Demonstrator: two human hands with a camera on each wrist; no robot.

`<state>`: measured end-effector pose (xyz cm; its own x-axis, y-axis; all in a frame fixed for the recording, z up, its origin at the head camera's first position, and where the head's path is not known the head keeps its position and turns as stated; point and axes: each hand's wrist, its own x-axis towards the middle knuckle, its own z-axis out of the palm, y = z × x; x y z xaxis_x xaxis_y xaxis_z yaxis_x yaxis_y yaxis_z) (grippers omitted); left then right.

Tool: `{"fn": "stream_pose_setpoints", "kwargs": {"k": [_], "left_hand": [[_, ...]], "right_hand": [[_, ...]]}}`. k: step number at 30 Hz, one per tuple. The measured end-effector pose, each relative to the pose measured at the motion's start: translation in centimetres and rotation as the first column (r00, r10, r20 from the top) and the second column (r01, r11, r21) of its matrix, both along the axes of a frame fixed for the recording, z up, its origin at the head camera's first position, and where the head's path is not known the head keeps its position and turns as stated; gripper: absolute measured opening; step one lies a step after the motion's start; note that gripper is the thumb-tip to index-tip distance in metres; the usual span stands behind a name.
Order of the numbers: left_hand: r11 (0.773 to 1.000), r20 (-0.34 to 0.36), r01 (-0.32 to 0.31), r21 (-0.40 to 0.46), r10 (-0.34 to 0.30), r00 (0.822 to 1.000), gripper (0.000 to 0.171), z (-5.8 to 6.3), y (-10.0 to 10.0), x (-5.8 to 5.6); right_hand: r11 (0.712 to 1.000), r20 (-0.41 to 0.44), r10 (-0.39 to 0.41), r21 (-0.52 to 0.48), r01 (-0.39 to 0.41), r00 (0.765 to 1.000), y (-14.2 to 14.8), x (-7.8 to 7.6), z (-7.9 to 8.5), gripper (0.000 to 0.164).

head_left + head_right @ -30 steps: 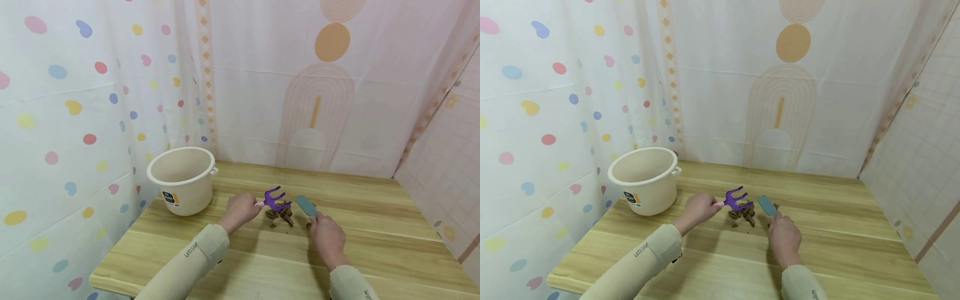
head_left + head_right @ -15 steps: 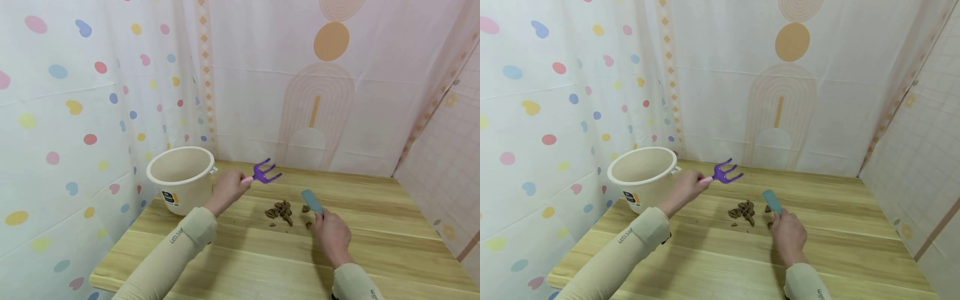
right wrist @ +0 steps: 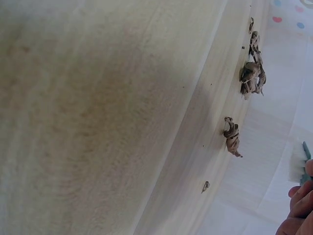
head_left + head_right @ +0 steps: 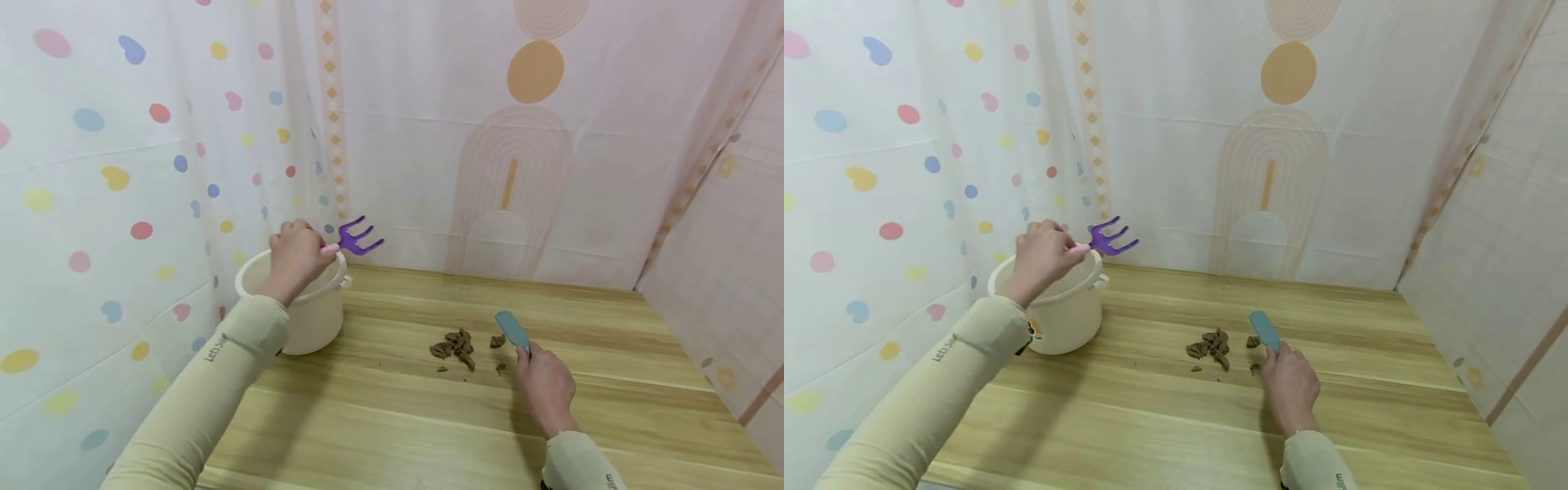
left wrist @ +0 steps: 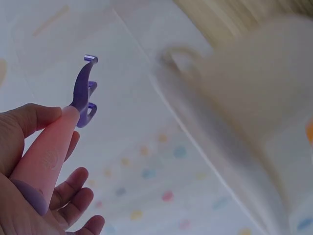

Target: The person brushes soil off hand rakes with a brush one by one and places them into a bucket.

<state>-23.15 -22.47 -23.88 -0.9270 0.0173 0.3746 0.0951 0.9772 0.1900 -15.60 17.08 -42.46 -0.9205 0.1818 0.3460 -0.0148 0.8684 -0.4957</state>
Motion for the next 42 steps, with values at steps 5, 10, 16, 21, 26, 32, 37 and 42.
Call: {"fn": "stream_pose_setpoints", "kwargs": {"k": [5, 10, 16, 21, 26, 32, 37, 42], "left_hand": [[0.998, 0.065, -0.063, -0.014, 0.064, 0.996, 0.038, 1.3, -3.7, -0.2], [0.991, 0.123, -0.128, -0.036, 0.131, 0.984, 0.035, 1.5, -7.0, -0.1], [0.986, 0.238, -0.150, -0.078, 0.165, 0.957, 0.036, 0.8, -8.2, -0.1], [0.982, 0.280, -0.164, -0.094, 0.184, 0.942, 0.049, -0.7, -7.7, -0.6], [0.979, 0.303, -0.176, -0.101, 0.199, 0.932, 0.065, -2.4, -7.4, -1.5], [0.978, 0.342, -0.189, -0.090, 0.209, 0.916, 0.068, -4.3, -7.4, -2.8], [0.973, 0.364, -0.207, -0.102, 0.230, 0.903, 0.050, -5.2, -7.5, -3.4], [0.969, 0.373, -0.212, -0.123, 0.243, 0.895, 0.034, -5.9, -7.2, -3.7]], "right_hand": [[1.000, 0.019, -0.007, -0.001, 0.007, 1.000, 0.1, 0.1, -0.2, 0.026], [1.000, 0.026, -0.005, 0.000, 0.005, 1.000, 0.2, 0.2, -0.2, 0.026], [1.000, 0.039, -0.007, -0.003, 0.007, 0.999, 0.4, 0.1, -0.2, 0.026], [1.000, 0.054, -0.003, -0.001, 0.004, 0.999, 0.4, 0.1, -0.3, 0.025], [1.000, 0.053, 0.003, 0.003, -0.003, 0.999, 0.3, 0.0, -0.3, 0.025], [1.000, 0.069, 0.000, 0.003, 0.000, 0.998, 0.2, 0.0, -0.2, 0.027], [1.000, 0.075, -0.001, 0.007, 0.001, 0.997, 0.1, 0.0, -0.1, 0.027], [1.000, 0.067, 0.000, 0.001, 0.000, 0.998, 0.1, 0.1, -0.1, 0.026]]}}
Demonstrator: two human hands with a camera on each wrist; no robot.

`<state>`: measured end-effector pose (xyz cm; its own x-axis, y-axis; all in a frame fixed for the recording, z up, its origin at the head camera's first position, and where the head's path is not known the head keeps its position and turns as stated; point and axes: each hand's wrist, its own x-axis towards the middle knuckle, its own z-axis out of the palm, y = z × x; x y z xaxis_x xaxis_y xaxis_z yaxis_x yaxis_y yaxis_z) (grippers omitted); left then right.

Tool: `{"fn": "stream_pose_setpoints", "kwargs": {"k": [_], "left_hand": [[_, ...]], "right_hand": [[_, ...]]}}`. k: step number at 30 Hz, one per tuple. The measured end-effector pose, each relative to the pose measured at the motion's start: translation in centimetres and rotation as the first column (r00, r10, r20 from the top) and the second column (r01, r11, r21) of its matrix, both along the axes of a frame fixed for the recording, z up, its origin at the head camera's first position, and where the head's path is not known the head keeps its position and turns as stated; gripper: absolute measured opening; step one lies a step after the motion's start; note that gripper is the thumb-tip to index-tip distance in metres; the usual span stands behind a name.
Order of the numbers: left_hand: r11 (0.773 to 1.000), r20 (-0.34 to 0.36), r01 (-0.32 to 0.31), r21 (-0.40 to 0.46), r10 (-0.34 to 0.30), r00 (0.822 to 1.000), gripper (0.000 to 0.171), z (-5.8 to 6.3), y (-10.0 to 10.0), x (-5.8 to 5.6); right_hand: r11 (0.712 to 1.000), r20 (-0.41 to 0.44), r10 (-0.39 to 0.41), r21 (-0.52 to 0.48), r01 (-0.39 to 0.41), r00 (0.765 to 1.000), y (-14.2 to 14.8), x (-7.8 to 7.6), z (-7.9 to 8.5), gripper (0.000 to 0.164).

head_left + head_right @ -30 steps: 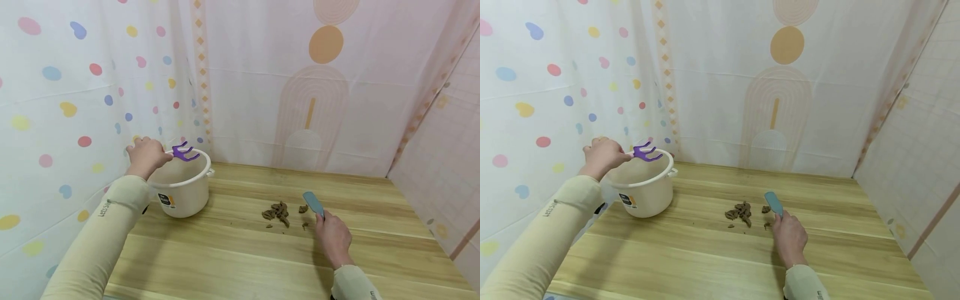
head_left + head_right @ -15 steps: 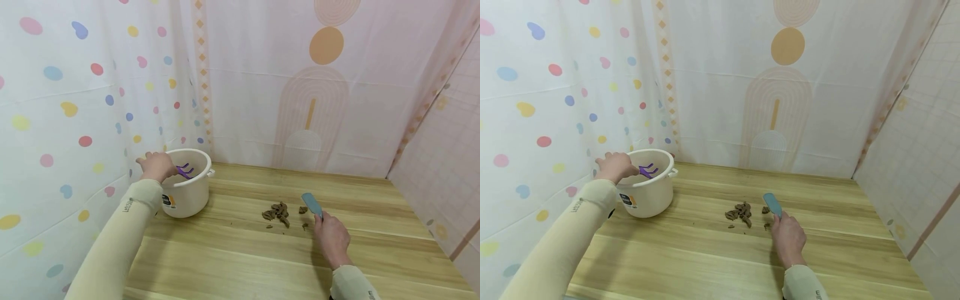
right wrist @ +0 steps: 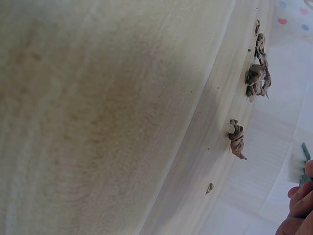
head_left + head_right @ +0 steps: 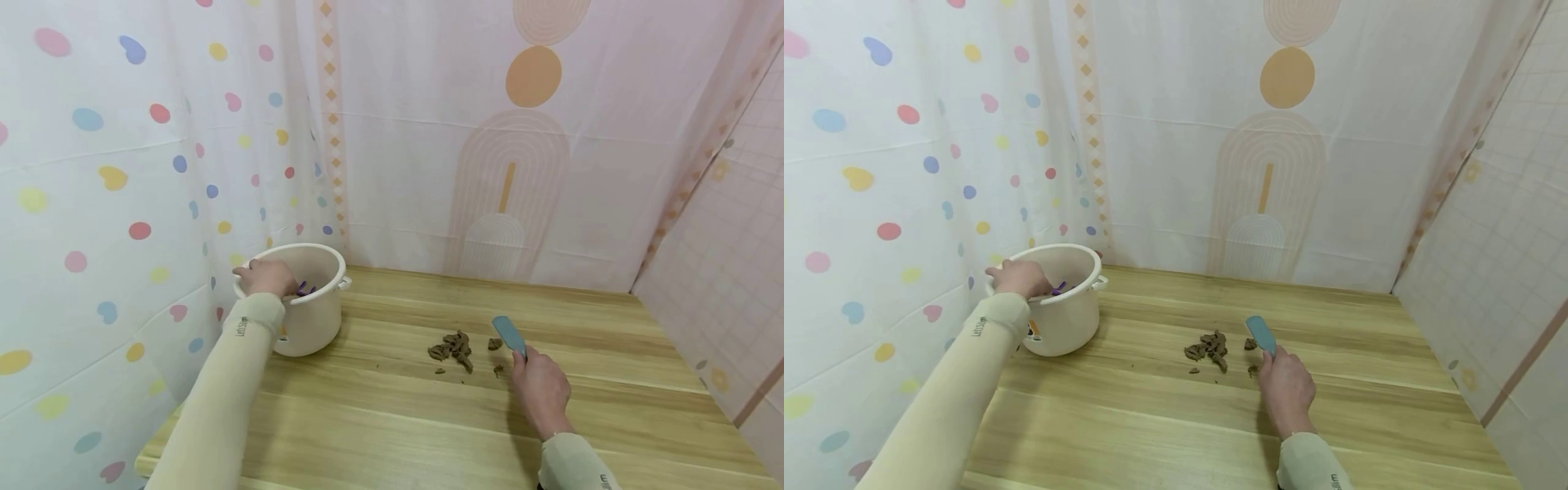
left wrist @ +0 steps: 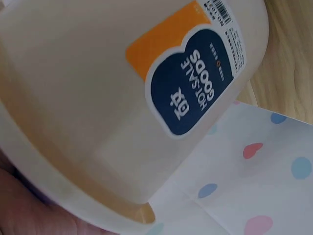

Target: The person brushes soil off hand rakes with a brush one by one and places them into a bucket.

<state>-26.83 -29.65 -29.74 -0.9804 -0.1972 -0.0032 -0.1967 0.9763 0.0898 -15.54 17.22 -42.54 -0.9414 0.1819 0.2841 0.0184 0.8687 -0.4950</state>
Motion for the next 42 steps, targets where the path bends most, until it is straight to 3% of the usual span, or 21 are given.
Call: {"fn": "stream_pose_setpoints", "kwargs": {"k": [4, 8, 17, 21, 25, 30, 34, 39, 42], "left_hand": [[1.000, 0.005, 0.002, -0.008, -0.002, 1.000, 0.024, -0.6, 0.4, 0.0], [1.000, 0.031, 0.022, 0.003, -0.022, 0.999, 0.025, -0.9, 0.8, 0.3], [1.000, 0.028, 0.019, 0.013, -0.019, 0.999, 0.018, -0.7, 0.8, 0.3], [1.000, -0.020, 0.025, 0.015, -0.024, 0.999, 0.021, -0.6, 0.3, 0.3], [0.998, -0.147, 0.055, 0.016, -0.052, 0.988, 0.029, -0.3, 0.5, 0.3], [0.996, -0.268, 0.079, 0.032, -0.067, 0.961, 0.030, 0.9, 2.7, 0.6], [0.991, -0.351, 0.135, 0.004, -0.125, 0.928, 0.027, 1.4, 5.3, 1.4], [0.967, -0.454, 0.242, -0.083, -0.252, 0.854, 0.025, 0.3, 9.0, 2.8], [0.937, -0.511, 0.322, -0.136, -0.345, 0.788, 0.024, -0.9, 11.0, 3.8]], "right_hand": [[1.000, -0.006, -0.003, -0.001, 0.003, 1.000, -0.1, 0.0, 0.0, 0.026], [1.000, -0.007, -0.009, 0.006, 0.009, 1.000, -0.1, 0.0, 0.1, 0.027], [1.000, 0.003, -0.008, -0.003, 0.008, 1.000, -0.1, -0.2, 0.2, 0.029], [1.000, 0.003, -0.001, -0.012, 0.001, 1.000, -0.1, -0.4, 0.2, 0.028], [1.000, 0.000, -0.011, -0.016, 0.011, 1.000, 0.1, -0.5, 0.2, 0.027], [1.000, -0.002, -0.027, -0.015, 0.027, 1.000, 0.6, -0.6, 0.3, 0.025], [1.000, 0.004, -0.029, 0.013, 0.029, 1.000, 1.2, -0.6, 0.4, 0.021], [0.997, 0.022, -0.019, 0.079, 0.017, 1.000, 2.2, -0.7, 0.2, 0.021], [0.994, 0.059, -0.017, 0.106, 0.010, 0.998, 2.8, -0.8, 0.1, 0.018]]}}
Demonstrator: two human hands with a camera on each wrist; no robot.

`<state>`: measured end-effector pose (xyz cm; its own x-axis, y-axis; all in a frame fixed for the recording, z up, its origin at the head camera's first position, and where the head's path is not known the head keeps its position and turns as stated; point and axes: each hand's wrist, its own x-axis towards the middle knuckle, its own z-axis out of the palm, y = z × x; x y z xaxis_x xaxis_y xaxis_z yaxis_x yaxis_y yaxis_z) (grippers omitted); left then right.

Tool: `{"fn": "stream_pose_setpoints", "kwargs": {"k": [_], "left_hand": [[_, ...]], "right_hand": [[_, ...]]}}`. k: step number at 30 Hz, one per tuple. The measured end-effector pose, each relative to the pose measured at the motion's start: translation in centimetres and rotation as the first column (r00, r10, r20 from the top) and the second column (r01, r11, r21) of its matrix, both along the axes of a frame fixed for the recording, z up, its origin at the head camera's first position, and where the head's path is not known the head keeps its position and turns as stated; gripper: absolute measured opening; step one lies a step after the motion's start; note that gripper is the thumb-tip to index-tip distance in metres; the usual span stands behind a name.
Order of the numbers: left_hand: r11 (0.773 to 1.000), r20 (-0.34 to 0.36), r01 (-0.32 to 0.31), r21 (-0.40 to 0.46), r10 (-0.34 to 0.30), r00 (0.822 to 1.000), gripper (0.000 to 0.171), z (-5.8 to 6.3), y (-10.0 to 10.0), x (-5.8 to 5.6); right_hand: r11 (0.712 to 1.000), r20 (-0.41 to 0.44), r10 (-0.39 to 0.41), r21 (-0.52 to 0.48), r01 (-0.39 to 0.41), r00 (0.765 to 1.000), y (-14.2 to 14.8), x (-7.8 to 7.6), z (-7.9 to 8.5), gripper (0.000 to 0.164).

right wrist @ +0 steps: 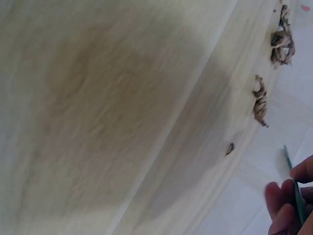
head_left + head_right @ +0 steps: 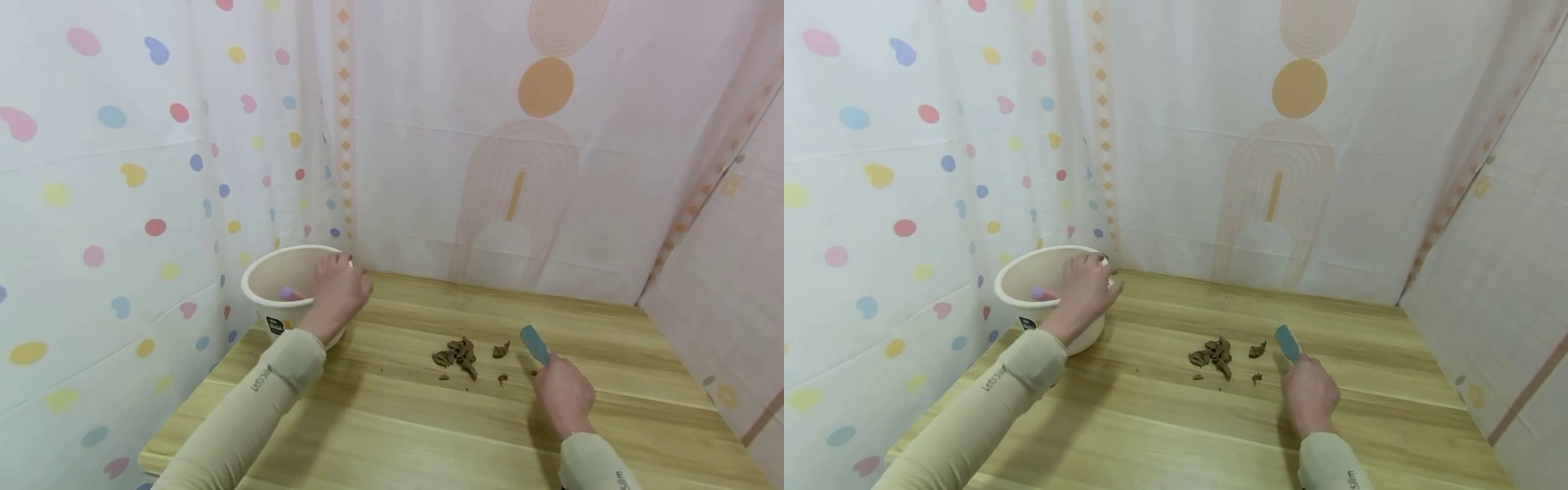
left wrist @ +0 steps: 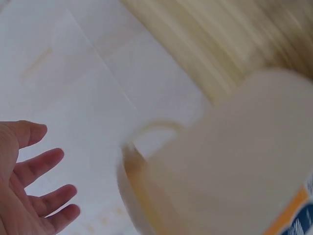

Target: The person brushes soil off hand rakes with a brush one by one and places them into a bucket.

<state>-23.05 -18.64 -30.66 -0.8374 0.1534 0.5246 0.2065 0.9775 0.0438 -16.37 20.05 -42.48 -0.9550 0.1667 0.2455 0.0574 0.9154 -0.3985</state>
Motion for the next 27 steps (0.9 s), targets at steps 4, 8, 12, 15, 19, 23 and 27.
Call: {"fn": "stream_pose_setpoints", "kwargs": {"k": [4, 8, 12, 15, 19, 23, 27], "left_hand": [[0.994, -0.102, 0.090, -0.062, -0.096, 0.990, 0.022, -2.5, 2.3, 1.5], [0.986, -0.109, 0.105, -0.127, -0.119, 0.987, 0.021, -5.6, 3.9, 3.3], [0.987, -0.034, 0.069, -0.145, -0.075, 0.997, 0.021, -7.6, 4.9, 4.2], [0.988, 0.008, 0.049, -0.147, -0.049, 0.999, 0.021, -8.2, 5.2, 4.4], [0.989, 0.051, 0.059, -0.136, -0.053, 0.997, 0.020, -8.5, 5.4, 4.5], [0.990, 0.079, 0.072, -0.120, -0.062, 0.995, 0.020, -8.6, 5.4, 4.4], [0.991, 0.094, 0.068, -0.118, -0.057, 0.994, 0.020, -8.6, 5.4, 4.3]], "right_hand": [[1.000, 0.051, 0.023, 0.005, -0.023, 0.998, 0.6, -0.2, -0.3, 0.012], [0.999, 0.081, 0.052, 0.013, -0.053, 0.995, 0.6, -0.5, -0.7, 0.020], [0.998, 0.037, 0.040, 0.045, -0.042, 0.999, 1.1, -0.9, -1.0, 0.025], [0.998, -0.010, 0.007, 0.063, -0.006, 1.000, 2.0, -1.2, -1.3, 0.024], [0.997, 0.029, -0.011, 0.079, 0.008, 1.000, 3.3, -1.0, -1.6, 0.021], [0.996, 0.128, 0.001, 0.090, -0.012, 0.992, 3.5, -0.7, -1.9, 0.021], [0.996, 0.212, 0.008, 0.088, -0.027, 0.977, 3.2, -0.6, -1.9, 0.022]]}}
